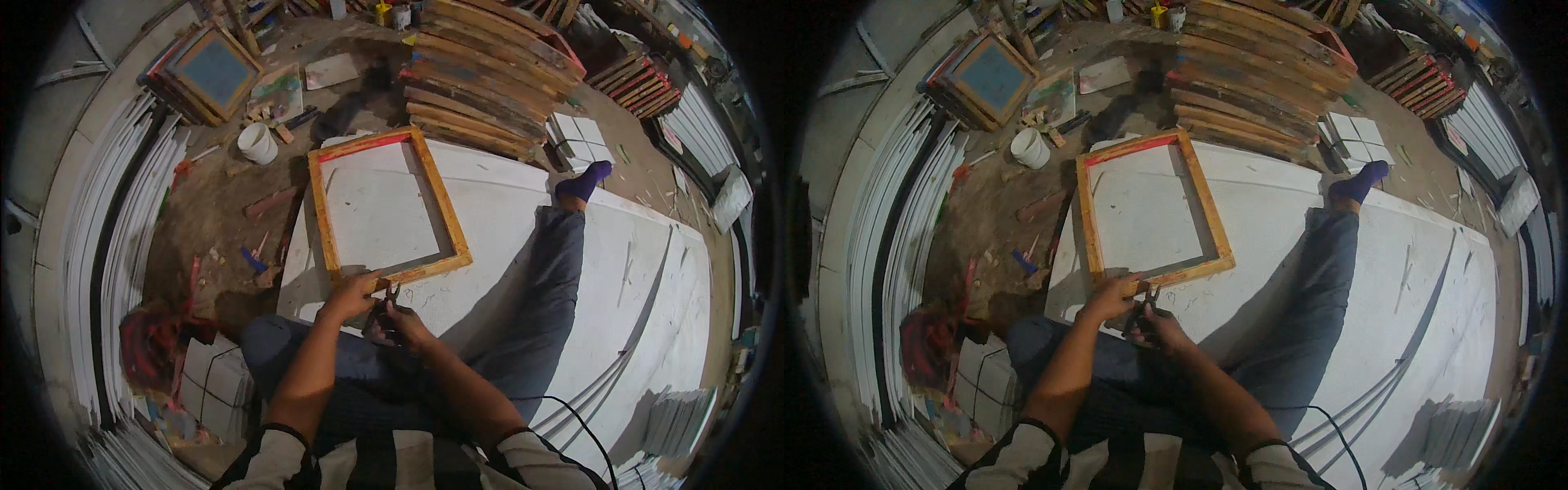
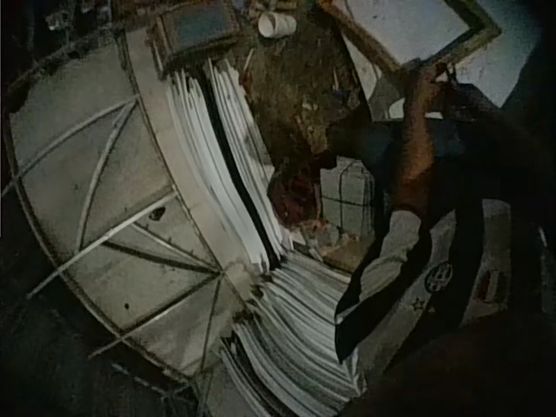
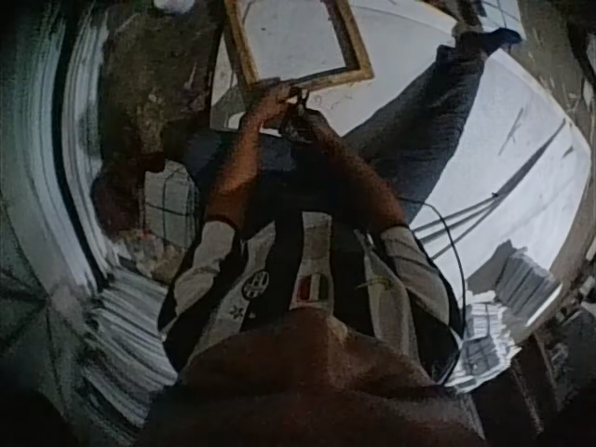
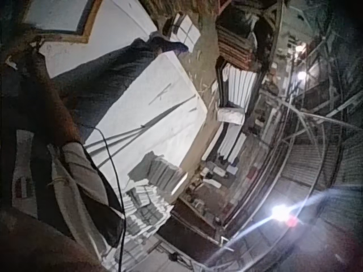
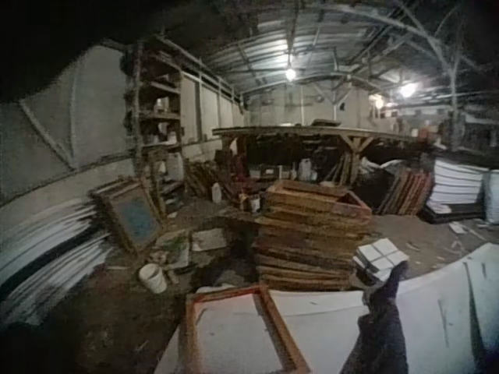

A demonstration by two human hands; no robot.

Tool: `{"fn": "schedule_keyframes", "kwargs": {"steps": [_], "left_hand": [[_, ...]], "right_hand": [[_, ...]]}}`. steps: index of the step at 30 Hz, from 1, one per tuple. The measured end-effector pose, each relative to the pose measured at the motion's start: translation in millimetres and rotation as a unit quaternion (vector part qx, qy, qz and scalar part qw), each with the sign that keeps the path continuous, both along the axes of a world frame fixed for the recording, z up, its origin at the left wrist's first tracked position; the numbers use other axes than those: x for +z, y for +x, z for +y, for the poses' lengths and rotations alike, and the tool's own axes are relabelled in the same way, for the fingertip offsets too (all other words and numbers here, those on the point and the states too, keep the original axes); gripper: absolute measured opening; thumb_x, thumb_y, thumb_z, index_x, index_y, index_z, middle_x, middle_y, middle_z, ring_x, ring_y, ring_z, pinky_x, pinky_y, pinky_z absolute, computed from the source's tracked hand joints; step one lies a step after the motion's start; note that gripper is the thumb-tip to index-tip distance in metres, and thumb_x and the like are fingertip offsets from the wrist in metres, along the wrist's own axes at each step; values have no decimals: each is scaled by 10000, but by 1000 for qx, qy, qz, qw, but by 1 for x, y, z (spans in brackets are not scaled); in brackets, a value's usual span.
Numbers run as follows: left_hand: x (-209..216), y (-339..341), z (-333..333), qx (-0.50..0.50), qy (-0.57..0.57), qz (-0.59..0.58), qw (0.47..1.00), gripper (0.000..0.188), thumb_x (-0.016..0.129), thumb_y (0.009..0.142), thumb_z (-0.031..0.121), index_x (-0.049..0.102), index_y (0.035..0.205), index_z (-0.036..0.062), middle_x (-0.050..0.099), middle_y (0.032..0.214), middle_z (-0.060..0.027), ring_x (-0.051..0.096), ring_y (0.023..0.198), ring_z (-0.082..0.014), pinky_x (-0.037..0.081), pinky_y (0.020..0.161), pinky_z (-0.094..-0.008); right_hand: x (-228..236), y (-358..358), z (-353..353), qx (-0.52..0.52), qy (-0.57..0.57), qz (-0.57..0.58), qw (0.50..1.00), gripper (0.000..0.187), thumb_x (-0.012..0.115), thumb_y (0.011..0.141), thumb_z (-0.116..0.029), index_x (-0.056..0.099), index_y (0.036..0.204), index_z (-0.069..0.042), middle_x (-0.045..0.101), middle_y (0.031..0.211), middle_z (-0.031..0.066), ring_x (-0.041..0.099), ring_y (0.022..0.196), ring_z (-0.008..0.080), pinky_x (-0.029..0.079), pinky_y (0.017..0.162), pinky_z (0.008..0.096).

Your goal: The person sits on the floor and uses pliers to trim and scrape excess material from the edges of a rectangular wooden frame. The person repeatedly adjusts their grip and works along the frame's perimeter.

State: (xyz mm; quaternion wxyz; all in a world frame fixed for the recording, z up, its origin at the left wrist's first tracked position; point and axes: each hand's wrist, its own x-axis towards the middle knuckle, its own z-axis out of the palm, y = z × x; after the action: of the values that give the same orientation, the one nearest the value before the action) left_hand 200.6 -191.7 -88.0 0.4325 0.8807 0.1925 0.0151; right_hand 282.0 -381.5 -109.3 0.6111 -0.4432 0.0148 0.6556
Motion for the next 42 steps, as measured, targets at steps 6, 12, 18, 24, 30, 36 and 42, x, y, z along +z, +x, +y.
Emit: {"fn": "schedule_keyframes", "kwargs": {"steps": [6, 12, 18, 24, 30, 36, 42], "left_hand": [[1, -10, 11, 3, -8, 22, 1000, 543, 746, 856, 147, 620, 1384, 139, 714, 1153, -213, 697, 1050, -353, 537, 928, -411], [11, -3, 8, 40, -50, 75, 995, 430, 672, 896, 139, 668, 1325, 117, 721, 1112, -219, 712, 977, -336, 548, 892, -415], [7, -7, 10, 23, -45, 55, 997, 480, 667, 868, 68, 656, 1345, 122, 715, 1147, -212, 707, 1031, -313, 541, 919, -395], [19, -11, 7, 6, 6, 64, 998, 539, 737, 826, 62, 649, 1353, 131, 705, 1194, -204, 697, 1079, -325, 533, 955, -386], [6, -5, 6, 31, 57, 47, 997, 498, 789, 791, 88, 704, 1278, 150, 736, 1101, -190, 719, 1007, -324, 554, 895, -397], [-6, -5, 12, 39, -17, 116, 992, 367, 760, 817, 155, 724, 1178, 101, 734, 1093, -172, 708, 1014, -348, 559, 889, -418], [7, 7, -23, -15, 212, 20, 977, 684, 772, 812, 312, 536, 1443, 191, 514, 1483, -142, 474, 1363, -383, 351, 1144, -550]], "right_hand": [[10, -3, 17, -34, -2, -11, 999, 538, 471, 1057, -513, 590, 1201, -9, 663, 959, 92, 646, 804, 206, 530, 677, 342], [-8, 1, 22, -70, -72, -41, 994, 590, 528, 1023, -553, 590, 1193, 8, 669, 992, 91, 639, 820, 189, 501, 656, 326], [-19, -11, 31, -122, -41, -50, 990, 524, 604, 1010, -478, 599, 1145, 28, 661, 941, 71, 631, 773, 179, 503, 632, 333], [0, -20, 35, -175, -81, -117, 974, 394, 602, 1023, -390, 614, 945, -4, 633, 727, 84, 603, 588, 172, 489, 534, 327], [21, -10, 39, -160, -115, -57, 979, 371, 562, 1041, -374, 592, 936, -20, 613, 709, 88, 592, 579, 199, 468, 521, 353], [57, 28, 44, -107, 24, 11, 994, 445, 509, 1050, -465, 608, 1104, -34, 668, 834, 93, 643, 688, 226, 477, 573, 377], [45, 40, 0, -70, -122, -143, 980, 525, 498, 1046, -503, 626, 1183, -13, 722, 958, 111, 693, 722, 220, 470, 528, 321]]}}
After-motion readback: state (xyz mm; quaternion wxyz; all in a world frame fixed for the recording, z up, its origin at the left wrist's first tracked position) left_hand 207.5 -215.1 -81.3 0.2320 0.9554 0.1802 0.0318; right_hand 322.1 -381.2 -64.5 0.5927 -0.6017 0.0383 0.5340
